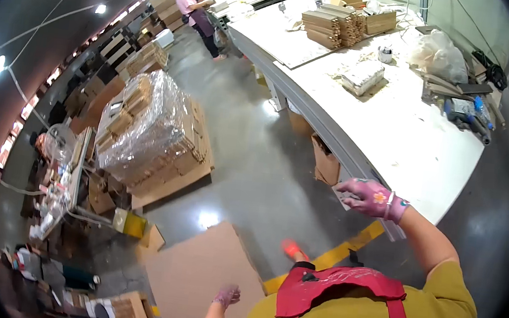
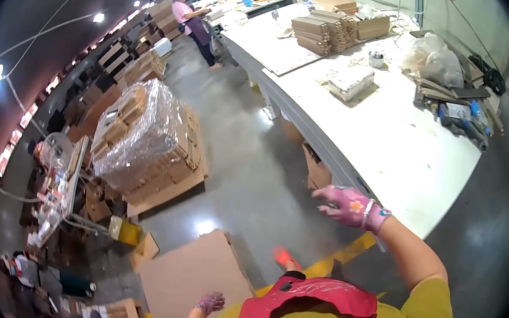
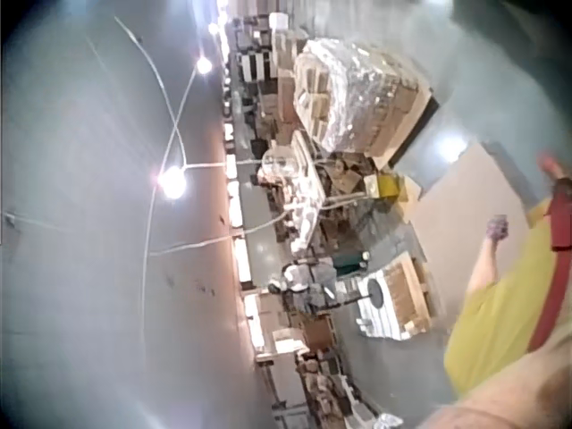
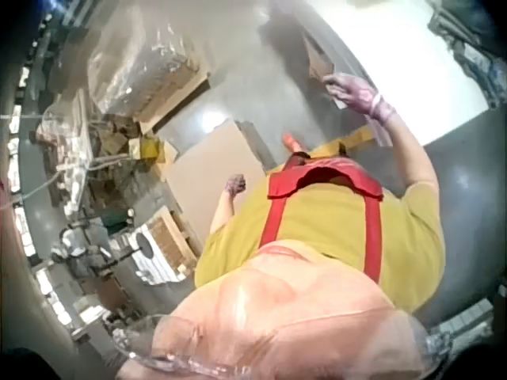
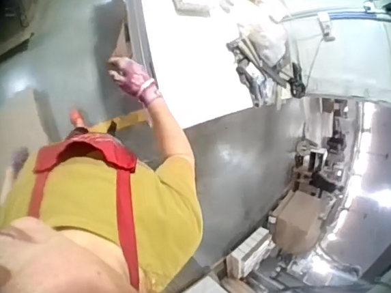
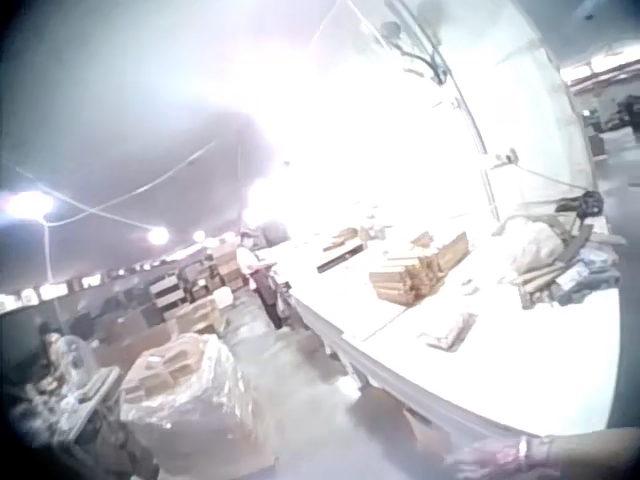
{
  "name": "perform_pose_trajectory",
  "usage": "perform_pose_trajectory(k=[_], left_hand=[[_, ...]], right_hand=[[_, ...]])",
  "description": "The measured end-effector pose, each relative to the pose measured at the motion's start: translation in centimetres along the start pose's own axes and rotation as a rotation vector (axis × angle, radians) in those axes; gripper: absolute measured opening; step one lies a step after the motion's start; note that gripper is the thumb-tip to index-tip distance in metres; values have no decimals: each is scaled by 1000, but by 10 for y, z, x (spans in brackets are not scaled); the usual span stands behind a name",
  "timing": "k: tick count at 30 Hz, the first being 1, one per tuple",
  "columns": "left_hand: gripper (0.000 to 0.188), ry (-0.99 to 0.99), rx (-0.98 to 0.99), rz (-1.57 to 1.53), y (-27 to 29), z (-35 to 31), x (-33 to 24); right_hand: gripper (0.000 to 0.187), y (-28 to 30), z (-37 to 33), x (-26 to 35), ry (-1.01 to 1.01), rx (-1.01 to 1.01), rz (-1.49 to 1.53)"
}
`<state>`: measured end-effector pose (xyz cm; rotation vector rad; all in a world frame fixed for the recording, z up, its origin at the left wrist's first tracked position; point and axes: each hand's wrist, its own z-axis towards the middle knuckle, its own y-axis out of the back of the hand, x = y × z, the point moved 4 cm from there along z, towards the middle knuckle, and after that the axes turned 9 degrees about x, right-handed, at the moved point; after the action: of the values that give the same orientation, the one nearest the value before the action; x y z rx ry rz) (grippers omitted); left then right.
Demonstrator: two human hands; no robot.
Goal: The person carries a stack of wood components to a workstation, applies glue to the joints of individual pieces using a small applicator, and then re-stacks the components.
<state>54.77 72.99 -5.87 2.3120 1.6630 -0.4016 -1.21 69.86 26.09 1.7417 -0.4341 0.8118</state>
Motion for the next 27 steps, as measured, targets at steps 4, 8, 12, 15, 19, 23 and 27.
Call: perform_pose_trajectory(k=[4, 8, 12, 15, 19, 23, 27], left_hand=[[25, -292, 121, 30, 70, 59, -128], [29, -661, 18, 358, 19, 36, -376], [22, -908, 322, 342, -69, 17, -608], [27, -1000, 472, 324, -139, -6, -724], [42, -1067, 715, 359, -219, -26, -849], [64, -1118, 895, 369, -247, -19, -973], [77, -848, 996, 203, -308, 22, -1099]], right_hand=[[41, 12, 114, -7, 121, 94, 77], [45, 59, 177, -34, -23, 70, 150], [51, 112, 217, -90, -72, -189, 671], [43, 166, 239, -130, -111, -447, 538], [42, 222, 266, -191, -127, -822, 987], [44, 278, 305, -238, -46, -955, 1276], [46, 326, 326, -294, -136, -1032, 1473]])
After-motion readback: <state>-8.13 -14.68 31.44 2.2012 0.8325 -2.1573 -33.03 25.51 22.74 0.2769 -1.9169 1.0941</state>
